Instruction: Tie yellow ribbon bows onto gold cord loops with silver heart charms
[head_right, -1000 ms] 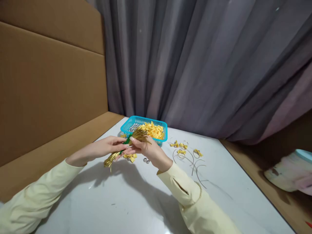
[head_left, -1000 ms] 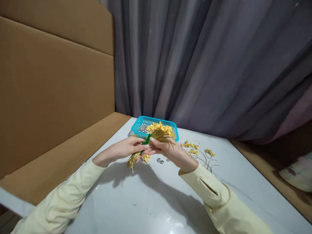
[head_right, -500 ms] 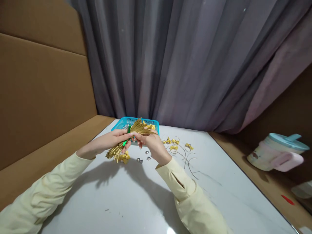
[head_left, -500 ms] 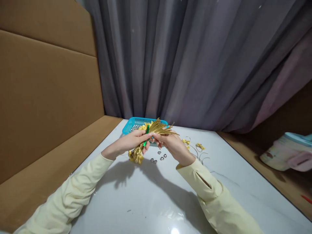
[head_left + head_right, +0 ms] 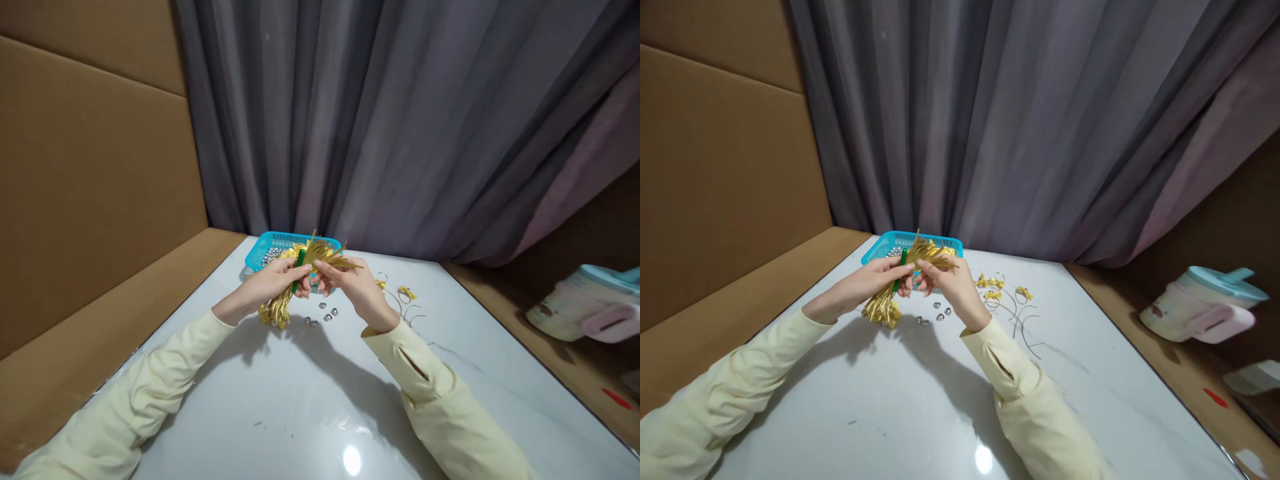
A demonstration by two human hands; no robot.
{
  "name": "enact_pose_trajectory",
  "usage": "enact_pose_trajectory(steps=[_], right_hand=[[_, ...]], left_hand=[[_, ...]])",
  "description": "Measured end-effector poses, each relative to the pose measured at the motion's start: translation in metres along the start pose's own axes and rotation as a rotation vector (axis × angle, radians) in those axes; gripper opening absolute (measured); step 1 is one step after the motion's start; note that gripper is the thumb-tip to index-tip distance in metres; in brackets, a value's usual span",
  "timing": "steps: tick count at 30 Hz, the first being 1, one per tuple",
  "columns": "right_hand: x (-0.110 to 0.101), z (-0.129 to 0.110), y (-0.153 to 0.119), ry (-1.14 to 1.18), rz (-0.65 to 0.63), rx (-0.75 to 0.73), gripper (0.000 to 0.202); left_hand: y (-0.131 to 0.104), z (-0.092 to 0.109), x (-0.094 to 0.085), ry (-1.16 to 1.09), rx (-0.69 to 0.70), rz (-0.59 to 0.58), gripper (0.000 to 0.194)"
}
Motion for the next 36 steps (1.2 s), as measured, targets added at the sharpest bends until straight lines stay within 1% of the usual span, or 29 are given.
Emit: enact_pose_trajectory(steps=[4,8,11,16,20,24,27,29,32,34,36], right_hand=[[0.000,0.001,0.000,-0.023,-0.017,-0.032,0.030],[-0.002,0.003,0.002,-0.071,-0.032,-0.070,0.032],[-0.005,0.003,0.004,-0.116,-0.031,-0.095,0.032],[-0.018,-0.006,0.007,-0.183,0.020,-0.143,0.031],[-0.028,-0.016,0.009,-0.197,0.066,-0.173,0.029],[-0.030,-0.018,0.009,-0.167,0.095,-0.168,0.029],[-0.032,-0.016,0.010,-0.127,0.113,-0.147,0.030],[-0.038,-0.016,0.012,-0.102,0.148,-0.141,0.029],[-0.056,-0.021,0.014,-0.076,0.200,-0.131,0.027],[-0.070,-0.027,0.016,-0.076,0.182,-0.088,0.025],[-0.080,-0.032,0.015,-0.092,0.117,-0.016,0.023]], left_hand=[[0.003,-0.002,0.003,-0.023,0.042,0.009,0.025],[0.007,-0.007,0.002,-0.027,0.052,-0.011,0.032],[0.011,-0.013,0.000,-0.035,0.053,-0.032,0.034],[0.012,-0.018,0.000,-0.073,0.021,-0.046,0.030],[0.009,-0.015,0.000,-0.127,-0.010,-0.048,0.029],[0.006,-0.011,0.001,-0.174,-0.022,-0.080,0.031],[0.006,-0.011,0.000,-0.183,-0.039,-0.076,0.037],[0.006,-0.011,-0.001,-0.172,-0.051,-0.061,0.039],[0.006,-0.012,-0.005,-0.130,-0.070,-0.053,0.036],[0.006,-0.011,-0.009,-0.087,-0.070,-0.061,0.033],[0.008,-0.010,-0.014,-0.033,-0.053,-0.066,0.032]])
Point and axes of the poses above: each hand's wrist, its own y-axis towards the middle knuckle, its own x-axis out of the palm, z = x × y, the point moved 3 cm from there along y, towards the middle knuckle, and after that the axes turned 14 degrees about -x, right-handed, at the moved point
